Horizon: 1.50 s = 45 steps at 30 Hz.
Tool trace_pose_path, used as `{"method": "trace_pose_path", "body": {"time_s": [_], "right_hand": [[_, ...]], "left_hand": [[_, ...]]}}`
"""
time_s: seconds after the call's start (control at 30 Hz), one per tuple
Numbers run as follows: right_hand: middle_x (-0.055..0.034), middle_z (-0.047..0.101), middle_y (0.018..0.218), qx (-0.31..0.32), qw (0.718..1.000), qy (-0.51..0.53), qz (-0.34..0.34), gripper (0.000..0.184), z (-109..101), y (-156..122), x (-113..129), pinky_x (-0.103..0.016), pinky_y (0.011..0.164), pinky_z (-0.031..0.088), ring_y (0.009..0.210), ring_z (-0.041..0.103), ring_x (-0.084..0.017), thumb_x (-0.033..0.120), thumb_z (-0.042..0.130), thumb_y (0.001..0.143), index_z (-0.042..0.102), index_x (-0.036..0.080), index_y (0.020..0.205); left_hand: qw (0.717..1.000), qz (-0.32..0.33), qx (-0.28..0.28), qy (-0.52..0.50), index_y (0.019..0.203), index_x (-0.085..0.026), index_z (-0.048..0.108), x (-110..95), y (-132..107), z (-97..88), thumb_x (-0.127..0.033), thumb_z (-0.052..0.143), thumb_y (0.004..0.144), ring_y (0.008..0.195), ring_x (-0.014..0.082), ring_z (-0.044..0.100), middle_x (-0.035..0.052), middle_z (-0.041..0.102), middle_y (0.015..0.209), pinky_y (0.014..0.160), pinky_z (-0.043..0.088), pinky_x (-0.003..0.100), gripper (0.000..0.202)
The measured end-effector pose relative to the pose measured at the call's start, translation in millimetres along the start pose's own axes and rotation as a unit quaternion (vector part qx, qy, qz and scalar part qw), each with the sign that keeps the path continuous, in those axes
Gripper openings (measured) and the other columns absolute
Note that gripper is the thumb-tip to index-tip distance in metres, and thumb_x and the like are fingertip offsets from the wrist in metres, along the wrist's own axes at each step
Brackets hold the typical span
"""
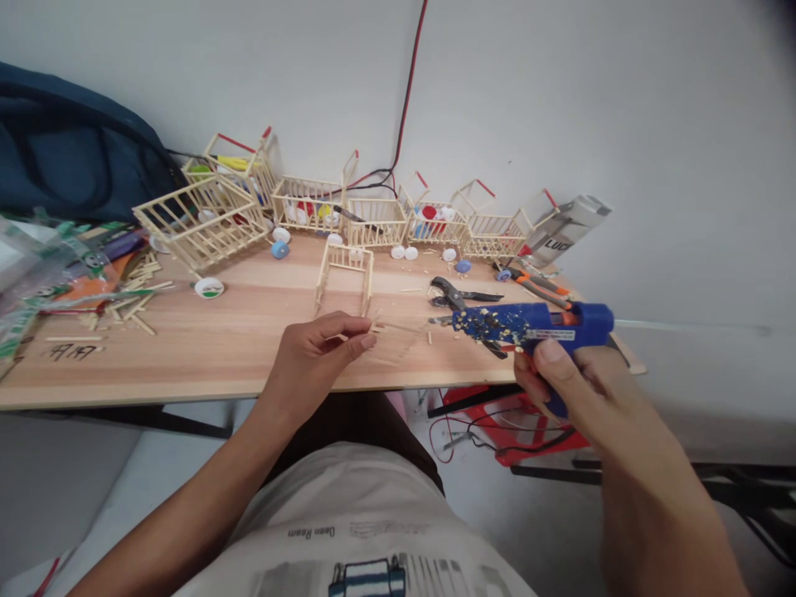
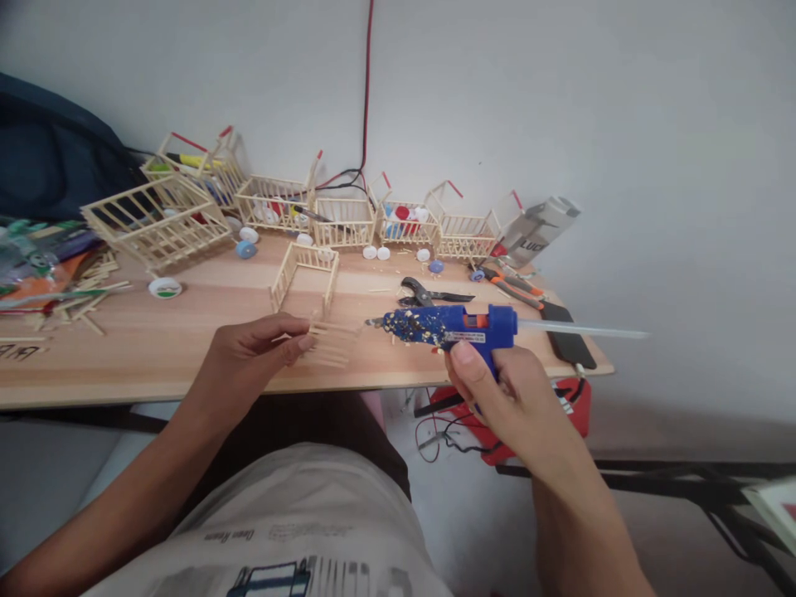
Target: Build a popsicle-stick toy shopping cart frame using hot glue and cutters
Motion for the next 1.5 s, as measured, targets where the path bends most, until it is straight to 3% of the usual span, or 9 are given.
{"method": "trace_pose_path", "body": {"time_s": [0.17, 0.37, 0.47, 0.6, 0.8, 0.93, 1.1, 1.3, 1.5], "right_hand": [[-0.0006, 0.049, 0.052, -0.017, 0.999, 0.024, -0.011, 0.054, -0.7, 0.3, 6.4, -0.028, 0.048, 0.032, 0.049, 0.045, -0.013, 0.058, 0.036, 0.095, 0.05, 0.02, 0.06], [-0.0024, 0.05, 0.055, -0.041, 0.988, 0.137, 0.051, 0.053, 1.4, -5.1, 0.1, -0.027, 0.043, 0.03, 0.047, 0.043, -0.013, 0.065, 0.042, 0.089, 0.055, 0.02, 0.066], [-0.0054, 0.056, 0.067, -0.067, 0.983, 0.17, 0.008, 0.046, -5.4, -5.0, 4.7, -0.029, 0.045, 0.037, 0.053, 0.049, -0.016, 0.064, 0.045, 0.088, 0.057, 0.021, 0.077], [-0.0093, 0.062, 0.09, -0.121, 0.988, 0.037, -0.093, 0.028, -19.6, -2.6, 14.5, -0.038, 0.07, 0.052, 0.082, 0.062, -0.026, 0.051, 0.055, 0.088, 0.058, 0.025, 0.098], [-0.0114, 0.057, 0.121, -0.174, 0.943, -0.209, -0.192, 0.034, -22.3, 10.5, 17.8, -0.044, 0.096, 0.044, 0.115, 0.054, -0.029, 0.031, 0.054, 0.088, 0.051, 0.026, 0.122], [-0.0168, 0.055, 0.122, -0.217, 0.923, -0.285, -0.138, 0.041, -39.4, 28.7, -27.1, -0.046, 0.098, 0.041, 0.116, 0.05, -0.031, 0.031, 0.051, 0.09, 0.047, 0.021, 0.13], [-0.0217, 0.056, 0.113, -0.21, 0.909, -0.346, -0.094, 0.04, -53.7, 48.7, -112.6, -0.046, 0.09, 0.044, 0.106, 0.053, -0.033, 0.024, 0.048, 0.088, 0.053, 0.013, 0.126], [-0.0191, 0.061, 0.103, -0.145, 0.927, -0.344, -0.026, 0.042, -50.3, 62.6, -219.1, -0.046, 0.084, 0.046, 0.096, 0.057, -0.032, 0.031, 0.057, 0.079, 0.062, 0.012, 0.117], [-0.0186, 0.067, 0.098, -0.108, 0.945, -0.307, -0.025, 0.041, -43.6, 69.3, -252.9, -0.047, 0.084, 0.049, 0.093, 0.062, -0.034, 0.039, 0.056, 0.076, 0.067, 0.013, 0.106]], "left_hand": [[1.0, 0.001, 0.002, -0.002, 0.084, -0.019, 0.078, -0.7, 0.0, 0.6, -0.03, 0.076, 0.07, 0.075, 0.0156, 0.065, 0.0027, 0.074, 0.081, 0.068, 0.052, 0.025, 0.018], [1.0, 0.016, 0.002, 0.02, 0.084, -0.019, 0.077, 2.1, 0.5, 0.5, -0.032, 0.074, 0.073, 0.075, 0.0148, 0.064, 0.0025, 0.074, 0.082, 0.066, 0.05, 0.024, 0.018], [0.999, 0.026, 0.008, 0.033, 0.085, -0.018, 0.077, 3.7, 0.8, 2.2, -0.034, 0.073, 0.074, 0.075, 0.0152, 0.064, 0.0033, 0.074, 0.083, 0.066, 0.05, 0.024, 0.019], [0.999, 0.027, 0.012, 0.031, 0.083, -0.018, 0.076, 4.4, 0.5, 6.4, -0.034, 0.072, 0.074, 0.075, 0.0156, 0.064, 0.0031, 0.074, 0.081, 0.067, 0.051, 0.024, 0.018], [1.0, -0.021, -0.002, -0.006, 0.084, -0.017, 0.076, 11.5, -1.5, 5.5, -0.037, 0.075, 0.072, 0.066, 0.0128, 0.061, 0.0026, 0.072, 0.077, 0.061, 0.05, 0.023, 0.024], [0.999, -0.003, -0.037, -0.008, 0.085, -0.017, 0.076, 7.0, -2.4, -3.5, -0.036, 0.075, 0.072, 0.064, 0.0114, 0.059, 0.0018, 0.072, 0.077, 0.061, 0.05, 0.022, 0.023], [0.998, 0.014, -0.056, -0.006, 0.087, -0.018, 0.076, 4.5, -1.8, -11.1, -0.035, 0.075, 0.074, 0.064, 0.0112, 0.058, 0.0014, 0.071, 0.077, 0.061, 0.05, 0.022, 0.022], [0.997, 0.014, -0.066, -0.024, 0.083, -0.019, 0.076, 8.3, -1.6, -11.4, -0.03, 0.076, 0.072, 0.06, 0.0085, 0.055, -0.0011, 0.067, 0.07, 0.059, 0.048, 0.02, 0.016], [0.995, -0.003, -0.079, -0.068, 0.079, -0.019, 0.077, 12.1, -2.0, -7.8, -0.028, 0.078, 0.068, 0.056, 0.0073, 0.052, -0.0027, 0.063, 0.063, 0.054, 0.046, 0.018, 0.015]]}}
Point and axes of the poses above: each hand's wrist, its own y-axis towards the middle knuckle, its own z-axis out of the palm, x = y × z, the point moved 8 cm from there along y, towards the middle knuckle
